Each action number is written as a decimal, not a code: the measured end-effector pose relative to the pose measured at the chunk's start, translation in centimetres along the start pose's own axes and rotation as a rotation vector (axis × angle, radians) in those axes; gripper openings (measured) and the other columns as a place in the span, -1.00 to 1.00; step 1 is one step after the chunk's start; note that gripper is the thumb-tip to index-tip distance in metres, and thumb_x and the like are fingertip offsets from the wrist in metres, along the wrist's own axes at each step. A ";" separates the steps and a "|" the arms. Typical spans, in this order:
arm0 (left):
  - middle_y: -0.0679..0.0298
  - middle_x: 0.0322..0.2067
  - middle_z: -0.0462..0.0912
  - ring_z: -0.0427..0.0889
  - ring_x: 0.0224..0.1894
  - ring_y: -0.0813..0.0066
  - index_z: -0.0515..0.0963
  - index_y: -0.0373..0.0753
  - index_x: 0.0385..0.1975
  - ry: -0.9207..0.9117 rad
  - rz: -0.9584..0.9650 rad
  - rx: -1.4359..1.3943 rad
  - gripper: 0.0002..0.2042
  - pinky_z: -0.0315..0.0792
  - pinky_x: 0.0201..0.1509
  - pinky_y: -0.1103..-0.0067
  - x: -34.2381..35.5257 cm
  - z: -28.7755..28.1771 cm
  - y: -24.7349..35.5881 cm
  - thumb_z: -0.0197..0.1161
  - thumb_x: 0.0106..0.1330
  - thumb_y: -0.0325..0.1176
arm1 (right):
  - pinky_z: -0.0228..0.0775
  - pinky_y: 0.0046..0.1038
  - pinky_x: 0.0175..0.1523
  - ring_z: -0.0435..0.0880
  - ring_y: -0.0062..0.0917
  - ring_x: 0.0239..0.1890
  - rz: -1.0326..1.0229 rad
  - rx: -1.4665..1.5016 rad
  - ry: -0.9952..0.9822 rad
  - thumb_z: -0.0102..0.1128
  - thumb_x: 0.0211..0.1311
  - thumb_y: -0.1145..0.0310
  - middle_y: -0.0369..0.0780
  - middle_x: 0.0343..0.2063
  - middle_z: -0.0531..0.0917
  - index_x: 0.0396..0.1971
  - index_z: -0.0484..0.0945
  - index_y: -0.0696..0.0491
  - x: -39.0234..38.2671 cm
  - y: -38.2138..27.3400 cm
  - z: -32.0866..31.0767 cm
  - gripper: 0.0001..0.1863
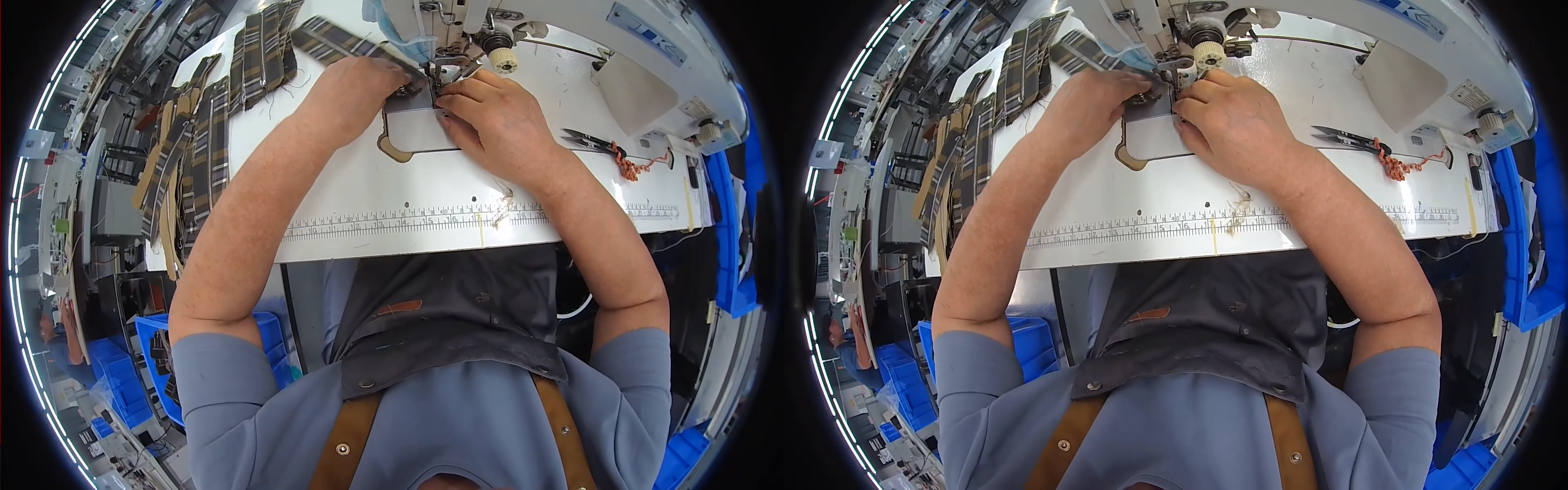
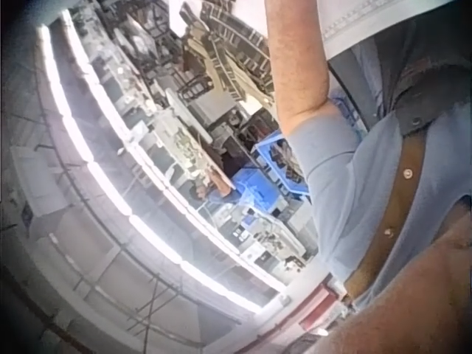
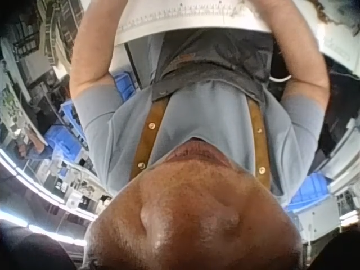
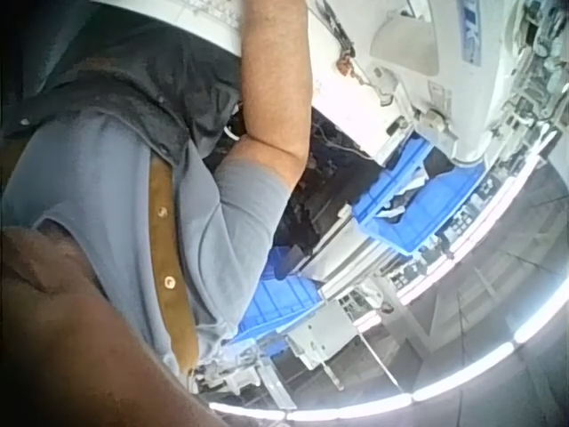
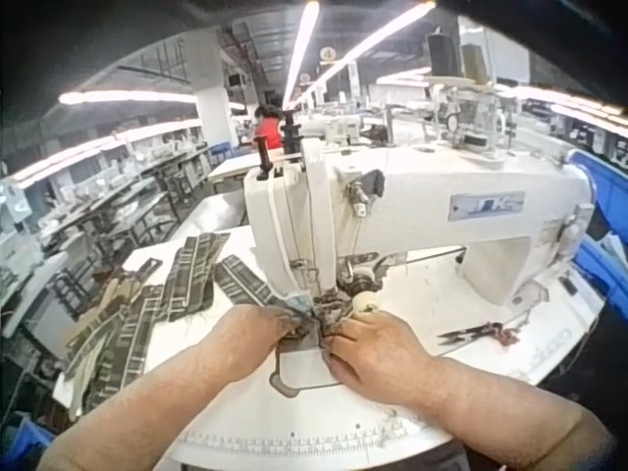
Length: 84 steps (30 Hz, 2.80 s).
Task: Sewing zippers onto plaid fabric strips using an industrial sewing machine.
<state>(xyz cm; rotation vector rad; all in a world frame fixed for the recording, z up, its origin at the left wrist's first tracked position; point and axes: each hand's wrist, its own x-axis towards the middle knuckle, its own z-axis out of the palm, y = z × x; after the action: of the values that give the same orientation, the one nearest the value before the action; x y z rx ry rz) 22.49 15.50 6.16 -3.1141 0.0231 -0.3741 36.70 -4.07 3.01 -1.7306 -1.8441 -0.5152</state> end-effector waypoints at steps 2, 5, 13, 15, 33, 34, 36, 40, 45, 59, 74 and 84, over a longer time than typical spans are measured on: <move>0.15 -0.13 0.77 0.73 -0.05 0.18 0.69 -0.22 -0.10 0.015 -0.105 -0.021 -0.62 0.56 0.13 0.33 -1.3 -0.3 0.5 0.23 0.07 -0.67 | 0.58 -0.32 -0.10 0.67 -0.39 -0.17 0.000 0.001 -0.003 0.35 0.15 0.34 -0.28 -0.33 0.72 -0.32 0.74 0.08 -0.1 0.0 0.0 -0.84; 0.21 -0.18 0.76 0.71 -0.02 0.24 0.67 -0.21 -0.28 0.295 -0.024 0.034 -0.71 0.47 0.21 0.32 -4.6 -2.9 0.4 0.24 0.01 -0.69 | 0.59 -0.32 -0.09 0.67 -0.40 -0.16 -0.018 -0.010 0.021 0.35 0.16 0.34 -0.29 -0.33 0.72 -0.33 0.74 0.08 -0.1 0.0 -0.2 -0.85; 0.03 -0.06 0.53 0.47 -0.14 0.36 0.59 -0.16 -0.63 0.508 0.023 -0.792 -0.92 0.32 -0.11 0.61 -13.4 -15.3 3.1 0.34 0.04 -0.40 | 0.58 -0.32 -0.01 0.70 -0.33 -0.09 -0.041 0.041 0.070 0.34 0.22 0.29 -0.23 -0.19 0.74 -0.11 0.71 0.05 -0.2 -0.3 -0.3 -0.73; 0.03 -0.19 0.51 0.45 -0.20 0.37 0.52 -0.15 -0.67 0.445 0.038 -1.041 -0.78 0.30 -0.16 0.60 -13.6 -15.6 2.3 0.40 0.14 -0.30 | 0.58 -0.32 0.01 0.70 -0.30 -0.07 -0.053 0.065 0.085 0.31 0.27 0.26 -0.19 -0.16 0.74 -0.03 0.70 0.04 -0.1 -0.3 -0.2 -0.69; 0.19 -0.12 0.75 0.70 -0.10 0.58 0.58 -0.38 0.03 -0.238 -0.590 -1.717 -0.74 0.55 0.01 0.66 -1.3 -0.9 0.5 0.31 0.42 -0.42 | 0.45 -0.65 -0.41 0.67 -0.73 -0.55 0.656 1.060 -0.278 0.41 0.29 0.36 -0.32 -0.58 0.70 -0.37 0.66 0.14 0.7 0.4 -0.1 -0.83; 0.19 -0.12 0.75 0.70 -0.10 0.58 0.58 -0.38 0.03 -0.239 -0.590 -1.720 -0.74 0.55 0.01 0.66 -1.2 -0.7 1.1 0.31 0.42 -0.42 | 0.47 -0.63 -0.40 0.67 -0.73 -0.55 0.649 1.016 -0.251 0.41 0.28 0.37 -0.31 -0.58 0.70 -0.38 0.65 0.15 0.7 0.5 0.0 -0.83; 0.25 -0.22 0.77 0.69 -0.16 0.63 0.61 -0.38 -0.01 -0.210 -0.526 -1.109 -0.71 0.51 -0.04 0.70 -1.0 -0.1 1.7 0.42 0.34 -0.40 | 0.48 -0.62 -0.39 0.68 -0.71 -0.54 0.656 0.984 -0.237 0.42 0.26 0.38 -0.30 -0.60 0.69 -0.38 0.64 0.17 0.7 0.3 -0.1 -0.82; 0.27 -0.26 0.77 0.66 -0.24 0.67 0.66 -0.37 -0.11 -0.103 -0.601 -1.181 -0.71 0.48 -0.14 0.71 -0.2 0.6 0.9 0.51 0.27 -0.37 | 0.56 -0.52 -0.29 0.74 -0.59 -0.40 0.515 0.592 -0.162 0.48 0.20 0.31 -0.27 -0.49 0.70 -0.37 0.64 0.15 0.8 0.3 -0.7 -0.77; 0.21 -0.33 0.78 0.74 -0.32 0.48 0.71 -0.33 -0.10 -0.062 -0.465 -0.633 -0.61 0.61 -0.16 0.56 1.4 1.8 0.2 0.59 0.13 -0.26 | 0.59 -0.36 -0.16 0.71 -0.41 -0.20 0.189 0.122 -0.071 0.50 0.13 0.13 -0.29 -0.29 0.65 -0.26 0.73 0.03 -0.2 -0.2 -0.1 -0.69; 0.17 -0.26 0.78 0.74 -0.23 0.51 0.80 -0.25 -0.19 0.140 -0.417 -0.590 -0.80 0.60 -0.10 0.57 1.3 2.4 1.0 0.52 0.21 -0.35 | 0.61 -0.35 -0.17 0.70 -0.42 -0.18 0.204 -0.059 -0.139 0.42 0.20 0.00 -0.31 -0.29 0.66 -0.16 0.79 -0.01 -0.1 -0.2 -0.4 -0.61; 0.22 0.25 0.56 0.25 0.51 0.17 0.72 -0.09 0.06 0.238 -0.118 -0.120 -0.56 -0.25 0.56 0.02 -3.3 3.0 3.8 0.39 0.26 -0.01 | 0.62 -0.35 -0.06 0.66 -0.42 -0.05 0.068 -0.017 -0.063 0.41 0.14 0.10 -0.35 -0.17 0.75 -0.18 0.77 0.03 -0.4 0.3 -0.2 -0.65; 0.16 0.22 0.63 0.51 0.36 0.26 0.65 -0.25 0.14 0.151 -0.102 -0.330 -0.52 0.15 0.50 0.20 -3.4 2.2 5.0 0.42 0.29 -0.11 | 0.62 -0.36 -0.05 0.67 -0.43 -0.04 0.065 -0.042 -0.065 0.39 0.15 0.12 -0.34 -0.17 0.76 -0.14 0.75 0.04 -0.5 0.3 -0.2 -0.63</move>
<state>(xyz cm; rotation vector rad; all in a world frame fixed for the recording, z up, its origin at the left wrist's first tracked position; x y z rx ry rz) 19.66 10.58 3.19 -3.4102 -0.0825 -0.6728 37.04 -4.49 2.81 -1.8489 -1.8264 -0.4798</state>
